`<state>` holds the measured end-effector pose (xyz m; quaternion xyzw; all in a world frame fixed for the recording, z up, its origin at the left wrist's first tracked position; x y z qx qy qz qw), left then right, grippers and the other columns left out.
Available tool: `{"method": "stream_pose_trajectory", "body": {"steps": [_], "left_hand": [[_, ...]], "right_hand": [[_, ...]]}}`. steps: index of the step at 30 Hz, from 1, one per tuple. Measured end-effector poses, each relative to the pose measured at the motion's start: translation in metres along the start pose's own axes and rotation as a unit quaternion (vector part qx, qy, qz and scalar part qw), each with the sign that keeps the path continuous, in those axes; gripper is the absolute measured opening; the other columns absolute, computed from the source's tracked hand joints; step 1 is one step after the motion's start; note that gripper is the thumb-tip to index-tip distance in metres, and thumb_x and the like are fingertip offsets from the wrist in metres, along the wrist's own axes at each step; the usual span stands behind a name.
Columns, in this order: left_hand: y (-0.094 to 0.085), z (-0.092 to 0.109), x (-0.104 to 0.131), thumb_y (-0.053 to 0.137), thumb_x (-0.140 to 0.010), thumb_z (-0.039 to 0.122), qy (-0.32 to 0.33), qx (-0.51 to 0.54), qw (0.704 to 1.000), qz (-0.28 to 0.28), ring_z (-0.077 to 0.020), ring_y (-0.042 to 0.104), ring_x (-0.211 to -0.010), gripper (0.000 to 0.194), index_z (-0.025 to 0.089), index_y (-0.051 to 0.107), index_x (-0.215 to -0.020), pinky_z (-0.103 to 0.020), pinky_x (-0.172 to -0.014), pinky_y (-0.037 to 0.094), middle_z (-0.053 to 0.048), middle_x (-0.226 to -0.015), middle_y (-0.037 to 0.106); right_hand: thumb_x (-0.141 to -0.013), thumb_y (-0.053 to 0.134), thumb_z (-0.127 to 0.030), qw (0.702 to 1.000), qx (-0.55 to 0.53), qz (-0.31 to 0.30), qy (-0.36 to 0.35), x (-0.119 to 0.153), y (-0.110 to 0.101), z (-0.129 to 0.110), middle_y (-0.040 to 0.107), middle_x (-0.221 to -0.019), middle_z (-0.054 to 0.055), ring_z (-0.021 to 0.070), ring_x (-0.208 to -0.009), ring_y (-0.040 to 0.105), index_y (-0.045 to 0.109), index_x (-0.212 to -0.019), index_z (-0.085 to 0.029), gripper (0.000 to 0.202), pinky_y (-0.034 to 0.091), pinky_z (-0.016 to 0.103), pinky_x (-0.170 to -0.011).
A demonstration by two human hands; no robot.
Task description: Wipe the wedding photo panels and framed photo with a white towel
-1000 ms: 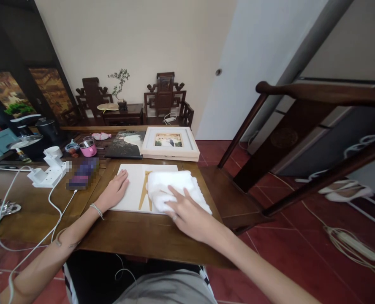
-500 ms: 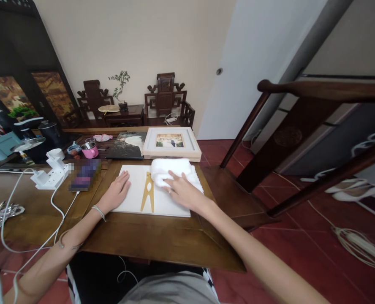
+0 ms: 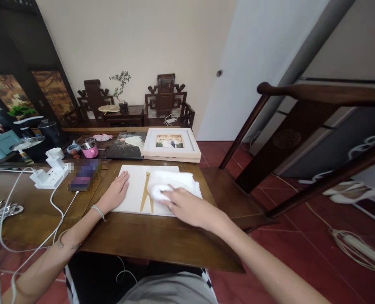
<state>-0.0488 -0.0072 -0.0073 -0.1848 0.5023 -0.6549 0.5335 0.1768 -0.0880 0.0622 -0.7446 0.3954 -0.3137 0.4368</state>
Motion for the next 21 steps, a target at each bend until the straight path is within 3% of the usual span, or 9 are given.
{"method": "stream_pose_trajectory", "body": {"steps": [5, 9, 12, 18, 21], "left_hand": [[-0.001, 0.001, 0.0, 0.027, -0.096, 0.028, 0.0, 0.002, 1.0, -0.001, -0.0271, 0.029, -0.141, 0.047, 0.004, 0.046, -0.132, -0.048, -0.115, 0.026, -0.021, -0.146, 0.039], [-0.002, 0.003, 0.0, 0.028, -0.096, 0.028, 0.001, 0.009, 1.0, 0.0, -0.0271, 0.029, -0.141, 0.046, 0.004, 0.047, -0.131, -0.048, -0.115, 0.027, -0.022, -0.146, 0.04], [-0.001, 0.002, 0.0, 0.029, -0.096, 0.028, 0.008, 0.012, 1.0, 0.008, -0.0273, 0.03, -0.14, 0.045, 0.006, 0.048, -0.13, -0.049, -0.113, 0.028, -0.021, -0.145, 0.041], [0.0, 0.001, 0.0, 0.029, -0.096, 0.028, 0.008, 0.003, 1.0, 0.008, -0.0272, 0.03, -0.14, 0.044, 0.007, 0.048, -0.13, -0.049, -0.113, 0.028, -0.02, -0.145, 0.042], [-0.001, 0.002, 0.0, 0.028, -0.096, 0.028, 0.003, -0.001, 1.0, 0.002, -0.0274, 0.029, -0.141, 0.046, 0.005, 0.047, -0.131, -0.048, -0.114, 0.027, -0.022, -0.145, 0.041]], "right_hand": [[-0.099, 0.028, -0.029, 0.991, 0.083, 0.102, -0.018, -0.076, 0.011, -0.001, 0.054, -0.132, 0.017, 0.0351, -0.133, 0.034, 0.062, -0.115, -0.015, 0.04, 0.031, 0.06, -0.101], [-0.096, 0.035, -0.022, 0.977, 0.156, 0.138, -0.04, -0.093, 0.025, -0.009, 0.035, -0.151, 0.013, 0.0383, -0.14, 0.019, 0.06, -0.123, -0.016, 0.037, 0.023, 0.068, -0.102], [-0.096, 0.037, -0.023, 0.975, 0.172, 0.126, -0.057, -0.075, 0.035, -0.019, 0.035, -0.151, 0.012, 0.0397, -0.14, 0.018, 0.062, -0.122, -0.016, 0.037, 0.023, 0.067, -0.104], [-0.093, 0.045, -0.023, 0.977, 0.144, 0.109, -0.116, -0.007, 0.058, -0.053, 0.033, -0.151, 0.013, 0.0428, -0.14, 0.017, 0.069, -0.107, -0.017, 0.029, 0.019, 0.071, -0.105], [-0.092, 0.047, -0.024, 0.979, 0.115, 0.093, -0.143, 0.012, 0.062, -0.064, 0.031, -0.152, 0.012, 0.0436, -0.14, 0.015, 0.071, -0.102, -0.018, 0.026, 0.019, 0.073, -0.104]]}}
Point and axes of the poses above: each hand's wrist, its own x-axis away from the middle knuckle, its own y-axis out of the palm, z = x × y, the point moved 5 cm from there along -x, towards the middle knuckle
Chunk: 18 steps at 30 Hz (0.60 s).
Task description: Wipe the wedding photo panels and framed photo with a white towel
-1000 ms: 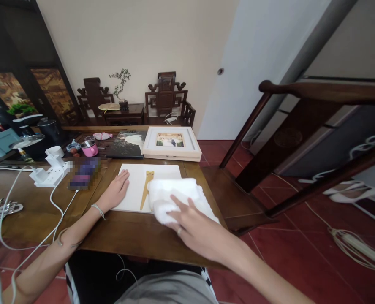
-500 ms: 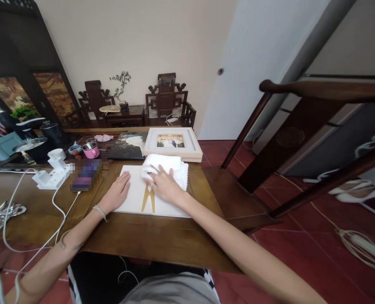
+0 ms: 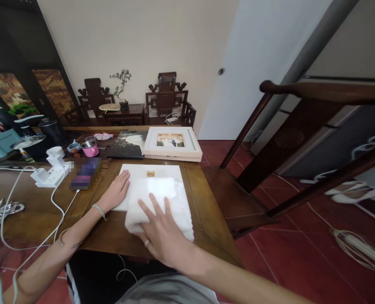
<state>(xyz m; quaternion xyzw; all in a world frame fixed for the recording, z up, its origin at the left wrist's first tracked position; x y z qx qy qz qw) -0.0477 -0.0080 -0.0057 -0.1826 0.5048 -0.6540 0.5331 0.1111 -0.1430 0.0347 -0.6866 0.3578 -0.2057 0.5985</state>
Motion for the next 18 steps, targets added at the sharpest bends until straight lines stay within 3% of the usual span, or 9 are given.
{"method": "stream_pose_trajectory", "body": {"steps": [4, 9, 13, 18], "left_hand": [[0.0, 0.002, 0.0, 0.027, -0.096, 0.028, -0.004, -0.001, 1.0, -0.007, -0.0269, 0.029, -0.141, 0.047, 0.004, 0.047, -0.131, -0.047, -0.115, 0.026, -0.022, -0.146, 0.04], [0.0, 0.001, -0.001, 0.027, -0.096, 0.028, -0.007, 0.001, 1.0, -0.011, -0.027, 0.029, -0.141, 0.048, 0.003, 0.046, -0.132, -0.048, -0.115, 0.026, -0.022, -0.147, 0.039], [0.0, 0.0, -0.001, 0.026, -0.096, 0.029, -0.004, 0.005, 1.0, -0.004, -0.0264, 0.029, -0.141, 0.049, 0.002, 0.046, -0.132, -0.047, -0.115, 0.026, -0.022, -0.146, 0.04], [0.002, -0.004, -0.001, 0.026, -0.096, 0.026, -0.001, 0.013, 1.0, 0.007, -0.0256, 0.03, -0.141, 0.047, 0.005, 0.046, -0.133, -0.048, -0.115, 0.026, -0.02, -0.146, 0.04]], "right_hand": [[-0.093, 0.046, -0.023, 0.999, -0.038, -0.025, 0.021, -0.012, -0.007, 0.012, 0.034, -0.151, 0.012, 0.0406, -0.141, 0.016, 0.068, -0.11, -0.019, 0.028, 0.021, 0.072, -0.104], [-0.098, 0.037, -0.034, 0.998, -0.024, -0.027, 0.052, -0.062, -0.01, 0.055, 0.035, -0.151, 0.013, 0.04, -0.141, 0.017, 0.062, -0.122, -0.018, 0.039, 0.024, 0.071, -0.102], [-0.099, 0.033, -0.034, 0.997, 0.02, -0.006, 0.073, -0.099, -0.008, 0.081, 0.037, -0.149, 0.012, 0.0392, -0.138, 0.023, 0.058, -0.127, -0.02, 0.04, 0.027, 0.07, -0.099], [-0.098, 0.035, -0.028, 0.994, 0.059, -0.011, 0.092, -0.102, -0.003, 0.075, 0.036, -0.15, 0.012, 0.0407, -0.138, 0.021, 0.058, -0.128, -0.019, 0.039, 0.026, 0.07, -0.1]]}}
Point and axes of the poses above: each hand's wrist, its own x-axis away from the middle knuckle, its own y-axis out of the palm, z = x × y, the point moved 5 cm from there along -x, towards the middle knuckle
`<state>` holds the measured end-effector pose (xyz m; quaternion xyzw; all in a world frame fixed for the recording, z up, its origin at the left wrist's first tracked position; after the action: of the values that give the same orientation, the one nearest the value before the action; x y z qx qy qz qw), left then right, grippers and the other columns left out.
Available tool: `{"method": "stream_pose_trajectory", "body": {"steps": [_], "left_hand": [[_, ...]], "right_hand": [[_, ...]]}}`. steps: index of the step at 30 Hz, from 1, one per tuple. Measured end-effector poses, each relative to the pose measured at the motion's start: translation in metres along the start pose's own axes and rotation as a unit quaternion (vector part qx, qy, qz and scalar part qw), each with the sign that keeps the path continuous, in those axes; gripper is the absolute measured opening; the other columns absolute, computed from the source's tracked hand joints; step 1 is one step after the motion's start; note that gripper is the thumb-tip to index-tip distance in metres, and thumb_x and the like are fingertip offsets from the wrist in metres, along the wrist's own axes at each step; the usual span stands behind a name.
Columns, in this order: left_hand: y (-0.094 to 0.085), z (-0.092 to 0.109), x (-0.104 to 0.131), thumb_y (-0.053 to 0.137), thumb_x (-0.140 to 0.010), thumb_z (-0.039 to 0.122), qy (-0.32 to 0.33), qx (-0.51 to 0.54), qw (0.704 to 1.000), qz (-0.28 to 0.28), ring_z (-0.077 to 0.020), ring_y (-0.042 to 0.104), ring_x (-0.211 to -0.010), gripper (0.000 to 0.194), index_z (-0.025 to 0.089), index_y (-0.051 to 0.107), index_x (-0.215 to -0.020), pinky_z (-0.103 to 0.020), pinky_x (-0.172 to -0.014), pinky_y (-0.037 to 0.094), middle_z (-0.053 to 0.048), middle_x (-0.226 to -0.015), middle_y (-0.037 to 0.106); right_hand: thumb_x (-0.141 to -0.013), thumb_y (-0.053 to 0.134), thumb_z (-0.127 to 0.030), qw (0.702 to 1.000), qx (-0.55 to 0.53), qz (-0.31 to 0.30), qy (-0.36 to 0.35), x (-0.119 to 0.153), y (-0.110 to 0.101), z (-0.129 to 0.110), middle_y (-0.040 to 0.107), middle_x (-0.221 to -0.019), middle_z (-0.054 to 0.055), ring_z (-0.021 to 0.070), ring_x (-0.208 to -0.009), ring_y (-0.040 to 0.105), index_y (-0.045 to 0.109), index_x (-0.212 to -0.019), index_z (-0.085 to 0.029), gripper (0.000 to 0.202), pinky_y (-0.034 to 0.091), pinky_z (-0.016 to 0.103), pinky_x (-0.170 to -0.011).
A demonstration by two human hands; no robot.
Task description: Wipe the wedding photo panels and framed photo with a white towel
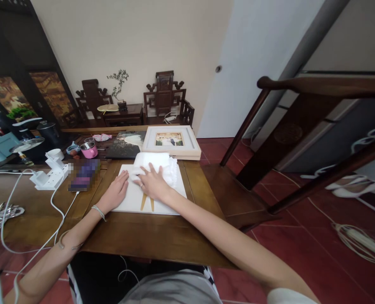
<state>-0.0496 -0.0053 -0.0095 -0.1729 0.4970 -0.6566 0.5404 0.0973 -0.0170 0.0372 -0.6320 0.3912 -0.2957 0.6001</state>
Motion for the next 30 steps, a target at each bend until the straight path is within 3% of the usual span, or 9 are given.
{"method": "stream_pose_trajectory", "body": {"steps": [7, 12, 16, 21, 25, 28, 30], "left_hand": [[0.001, -0.001, 0.001, 0.027, -0.093, 0.018, 0.009, -0.009, 1.0, 0.0, -0.0255, 0.029, -0.141, 0.047, 0.004, 0.045, -0.134, -0.049, -0.115, 0.026, -0.022, -0.146, 0.039], [0.0, -0.001, 0.001, 0.028, -0.093, 0.018, 0.006, -0.009, 1.0, -0.009, -0.0254, 0.029, -0.141, 0.046, 0.008, 0.045, -0.135, -0.05, -0.115, 0.026, -0.019, -0.146, 0.041], [-0.001, -0.001, 0.001, 0.03, -0.092, 0.017, 0.003, -0.004, 1.0, -0.008, -0.0253, 0.028, -0.141, 0.047, 0.004, 0.045, -0.134, -0.046, -0.116, 0.025, -0.021, -0.146, 0.04], [-0.004, 0.0, -0.001, 0.034, -0.089, 0.017, -0.006, 0.029, 1.0, 0.0, -0.0255, 0.031, -0.14, 0.048, 0.006, 0.048, -0.133, -0.047, -0.116, 0.025, -0.018, -0.146, 0.041], [-0.013, -0.012, -0.006, 0.034, -0.092, 0.026, -0.089, 0.149, 0.983, 0.05, -0.0237, 0.045, -0.132, 0.046, 0.009, 0.052, -0.131, -0.041, -0.112, 0.033, -0.014, -0.138, 0.052], [-0.016, -0.024, -0.009, 0.025, -0.097, 0.037, -0.146, 0.253, 0.952, 0.095, -0.0209, 0.052, -0.126, 0.052, 0.011, 0.046, -0.136, -0.036, -0.106, 0.041, -0.013, -0.135, 0.056], [-0.017, -0.027, -0.01, 0.018, -0.098, 0.041, -0.143, 0.27, 0.945, 0.114, -0.0207, 0.053, -0.125, 0.056, 0.011, 0.044, -0.137, -0.036, -0.104, 0.043, -0.013, -0.136, 0.055]], "right_hand": [[-0.097, 0.039, -0.029, 0.999, -0.017, -0.013, -0.037, 0.073, -0.002, -0.05, 0.036, -0.15, 0.011, 0.0422, -0.14, 0.018, 0.067, -0.115, -0.019, 0.035, 0.019, 0.069, -0.106], [-0.096, 0.041, -0.029, 0.99, -0.106, -0.069, -0.064, 0.109, -0.015, -0.067, 0.038, -0.149, 0.006, 0.0407, -0.14, 0.02, 0.068, -0.112, -0.022, 0.032, 0.025, 0.07, -0.105], [-0.097, 0.039, -0.029, 0.992, -0.101, -0.05, -0.047, 0.091, -0.019, -0.056, 0.039, -0.149, 0.008, 0.037, -0.141, 0.02, 0.065, -0.117, -0.021, 0.033, 0.024, 0.066, -0.107], [-0.098, 0.037, -0.034, 0.998, -0.037, -0.04, -0.005, 0.031, -0.007, -0.028, 0.03, -0.153, 0.013, 0.0423, -0.141, 0.014, 0.058, -0.127, -0.016, 0.04, 0.021, 0.071, -0.104], [-0.099, 0.034, -0.035, 1.0, -0.002, -0.021, 0.014, -0.005, 0.001, -0.016, 0.029, -0.153, 0.013, 0.0443, -0.14, 0.015, 0.057, -0.128, -0.015, 0.042, 0.023, 0.073, -0.101], [-0.098, 0.035, -0.034, 1.0, 0.029, -0.003, -0.006, -0.006, 0.005, -0.026, 0.03, -0.153, 0.013, 0.0445, -0.139, 0.017, 0.059, -0.125, -0.017, 0.04, 0.022, 0.073, -0.101], [-0.098, 0.036, -0.033, 0.998, 0.034, 0.005, -0.062, 0.007, 0.005, -0.043, 0.032, -0.152, 0.014, 0.0448, -0.139, 0.018, 0.061, -0.124, -0.016, 0.04, 0.021, 0.073, -0.101]]}}
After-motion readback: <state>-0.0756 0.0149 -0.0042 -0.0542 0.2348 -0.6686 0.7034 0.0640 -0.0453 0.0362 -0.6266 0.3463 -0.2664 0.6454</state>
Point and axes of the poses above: each hand's wrist, its own x-axis away from the middle knuckle, its own y-axis out of the palm, z = x × y, the point moved 5 cm from there along -x, towards the middle knuckle
